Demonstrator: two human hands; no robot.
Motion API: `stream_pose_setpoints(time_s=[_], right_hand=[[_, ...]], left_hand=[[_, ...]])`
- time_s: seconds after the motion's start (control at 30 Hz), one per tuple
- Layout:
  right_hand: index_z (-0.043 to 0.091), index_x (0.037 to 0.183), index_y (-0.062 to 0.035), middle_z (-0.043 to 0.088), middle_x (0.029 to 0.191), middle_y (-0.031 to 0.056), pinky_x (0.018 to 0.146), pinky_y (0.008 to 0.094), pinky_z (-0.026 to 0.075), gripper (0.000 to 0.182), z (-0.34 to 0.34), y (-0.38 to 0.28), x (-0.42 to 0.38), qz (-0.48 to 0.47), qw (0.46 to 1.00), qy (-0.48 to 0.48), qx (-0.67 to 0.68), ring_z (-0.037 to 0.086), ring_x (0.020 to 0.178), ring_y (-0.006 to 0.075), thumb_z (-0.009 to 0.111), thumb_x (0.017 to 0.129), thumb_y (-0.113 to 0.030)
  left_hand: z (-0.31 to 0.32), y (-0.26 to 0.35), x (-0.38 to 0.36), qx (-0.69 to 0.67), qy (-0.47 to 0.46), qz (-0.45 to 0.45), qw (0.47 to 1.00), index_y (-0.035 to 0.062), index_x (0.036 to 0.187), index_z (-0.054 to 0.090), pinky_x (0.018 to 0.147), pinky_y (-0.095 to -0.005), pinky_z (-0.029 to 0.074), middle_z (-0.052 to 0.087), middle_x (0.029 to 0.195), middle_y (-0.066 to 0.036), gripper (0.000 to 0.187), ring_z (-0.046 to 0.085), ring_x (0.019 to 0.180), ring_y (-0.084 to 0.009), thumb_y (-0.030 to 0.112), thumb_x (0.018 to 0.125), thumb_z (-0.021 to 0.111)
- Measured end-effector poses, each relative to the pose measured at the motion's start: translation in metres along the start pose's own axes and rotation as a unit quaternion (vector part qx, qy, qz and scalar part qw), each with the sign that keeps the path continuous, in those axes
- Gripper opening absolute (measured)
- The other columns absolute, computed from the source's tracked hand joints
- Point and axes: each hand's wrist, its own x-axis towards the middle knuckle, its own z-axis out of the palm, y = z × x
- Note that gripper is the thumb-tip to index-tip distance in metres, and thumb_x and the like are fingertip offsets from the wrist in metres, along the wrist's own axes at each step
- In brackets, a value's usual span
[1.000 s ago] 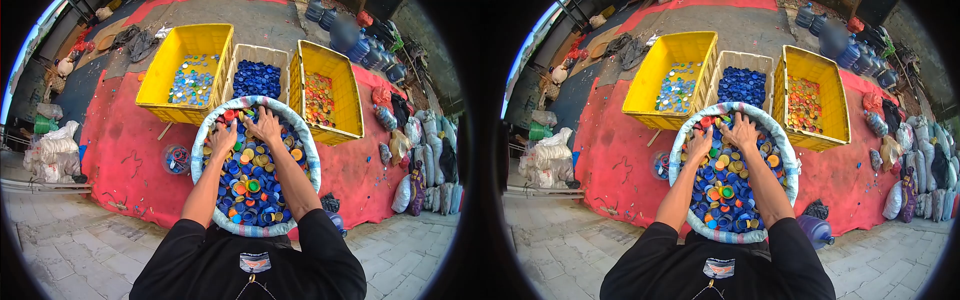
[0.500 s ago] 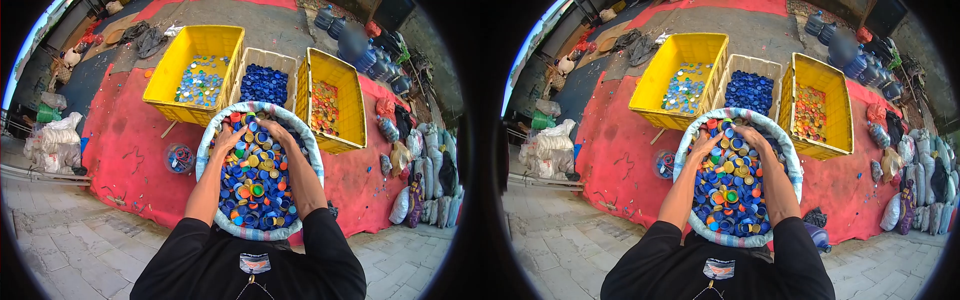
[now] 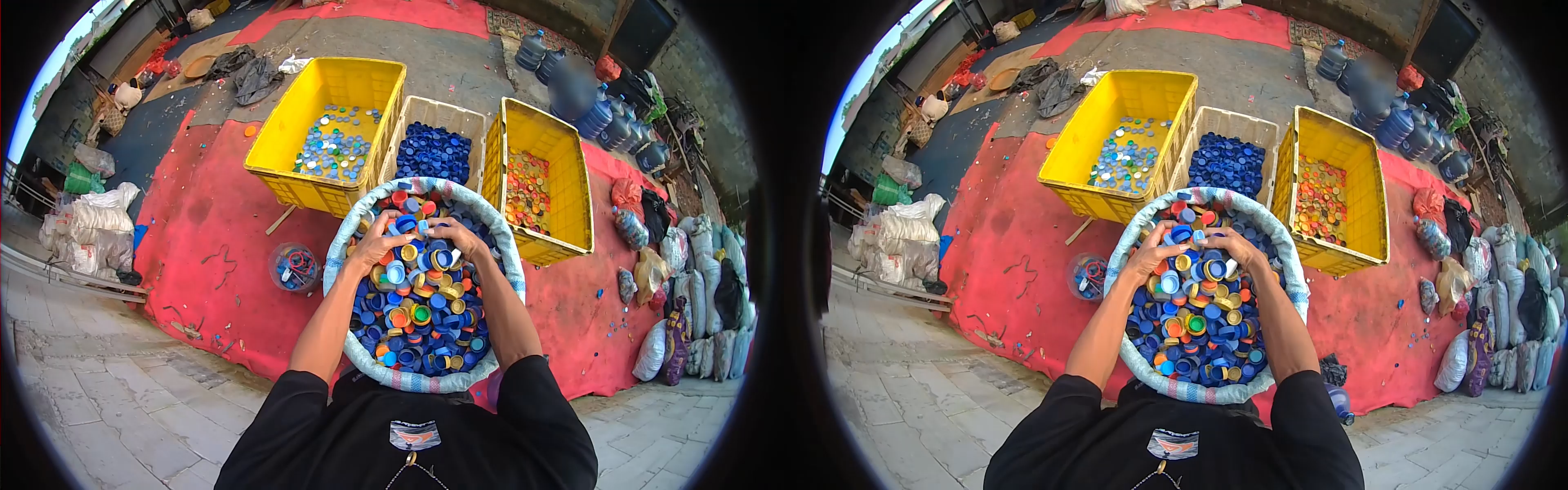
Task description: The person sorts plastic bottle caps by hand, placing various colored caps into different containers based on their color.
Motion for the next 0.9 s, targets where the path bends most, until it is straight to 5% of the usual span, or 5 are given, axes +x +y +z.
stream_pose_setpoints(time_s=[0.13,0.33,0.47,0.63,0.9], right_hand=[[0.068,0.100,-0.0020,0.066,0.099,0.0104,0.088,0.0394,0.046,0.040,0.022,-0.012,-0.051,-0.236,0.922,-0.006,-0.305,0.061,0.098,0.0282,0.077,0.069,-0.024],[0.066,0.103,0.0014,0.067,0.100,0.0196,0.086,0.0420,0.049,0.044,0.062,-0.038,-0.135,-0.218,0.901,0.007,-0.376,0.064,0.097,0.0360,0.075,0.076,-0.033],[0.062,0.109,0.0045,0.066,0.103,0.0228,0.087,0.0421,0.050,0.042,0.037,-0.016,-0.095,-0.143,0.895,0.240,-0.349,0.064,0.100,0.0366,0.067,0.084,-0.028],[0.036,0.134,0.0099,0.043,0.136,0.0316,0.104,0.0508,0.034,0.069,-0.014,0.043,0.008,-0.014,0.797,0.378,-0.471,0.043,0.126,0.0458,0.059,0.088,-0.036],[0.030,0.138,0.0097,0.037,0.140,0.0334,0.109,0.0566,0.024,0.087,-0.014,0.033,0.042,0.048,0.707,0.465,-0.530,0.033,0.131,0.0484,0.058,0.084,-0.054]], left_hand=[[0.023,0.031,-0.051,0.146,-0.062,0.119,0.980,0.0047,0.114,0.055,0.090,-0.0328,0.047,0.064,0.105,-0.009,0.051,0.061,0.100,-0.0188,0.033,0.078,0.077],[0.021,0.075,-0.109,0.320,-0.256,0.114,0.905,0.0047,0.109,0.069,0.103,-0.0381,0.039,0.063,0.120,-0.020,0.041,0.051,0.128,-0.0292,0.034,0.081,0.076],[0.009,0.044,-0.056,0.137,-0.096,0.034,0.985,-0.0006,0.116,0.064,0.094,-0.0367,0.046,0.063,0.118,-0.022,0.045,0.061,0.109,-0.0250,0.036,0.090,0.066],[-0.017,-0.048,0.060,0.360,0.161,-0.186,0.900,-0.0114,0.123,0.054,0.096,-0.0452,0.045,0.059,0.121,-0.031,0.087,0.059,0.113,-0.0396,0.067,0.086,0.050],[-0.013,-0.059,0.076,0.384,0.188,-0.215,0.878,-0.0168,0.135,0.037,0.105,-0.0440,0.037,0.051,0.129,-0.036,0.110,0.050,0.124,-0.0427,0.076,0.077,0.051]])
